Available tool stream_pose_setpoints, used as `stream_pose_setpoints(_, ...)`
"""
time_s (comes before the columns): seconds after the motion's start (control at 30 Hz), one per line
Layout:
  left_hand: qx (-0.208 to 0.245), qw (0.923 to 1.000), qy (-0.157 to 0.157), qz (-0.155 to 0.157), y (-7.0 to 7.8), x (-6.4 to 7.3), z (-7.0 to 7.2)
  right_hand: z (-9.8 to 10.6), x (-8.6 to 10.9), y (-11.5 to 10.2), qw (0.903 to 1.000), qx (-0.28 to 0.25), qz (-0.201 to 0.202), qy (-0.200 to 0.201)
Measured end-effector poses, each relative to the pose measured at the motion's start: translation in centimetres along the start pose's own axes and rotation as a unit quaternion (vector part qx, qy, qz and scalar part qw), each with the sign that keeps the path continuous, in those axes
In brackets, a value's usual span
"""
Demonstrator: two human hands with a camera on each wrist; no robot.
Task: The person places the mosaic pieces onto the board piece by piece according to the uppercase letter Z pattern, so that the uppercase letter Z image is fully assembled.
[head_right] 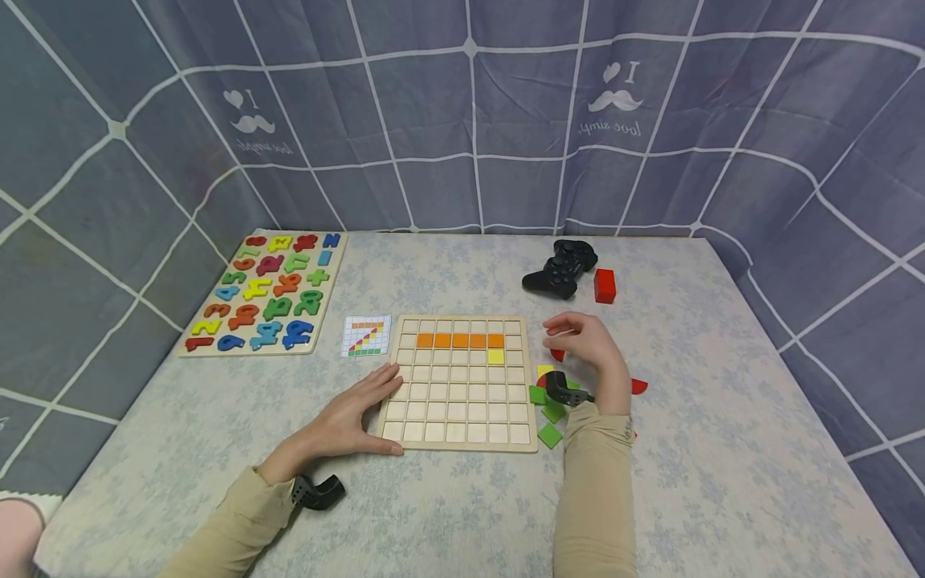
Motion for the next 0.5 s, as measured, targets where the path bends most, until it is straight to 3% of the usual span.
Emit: stream_pose_setpoints(0.5,-0.003,1.0,-0.002,-0.003,-0.1,0.0,0.0,0.2,0.1,1.4,0.9999,-0.013,-0.007,-0.004)
Point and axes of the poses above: each hand's wrist, its own x-axis away from the middle knuckle, its own z-axis out of the back of the hand, y = z × x, the point moved 4 cm from there along -x, towards the middle knuckle, and after that the axes turned 12 degrees about -y, right-handed, at the moved point
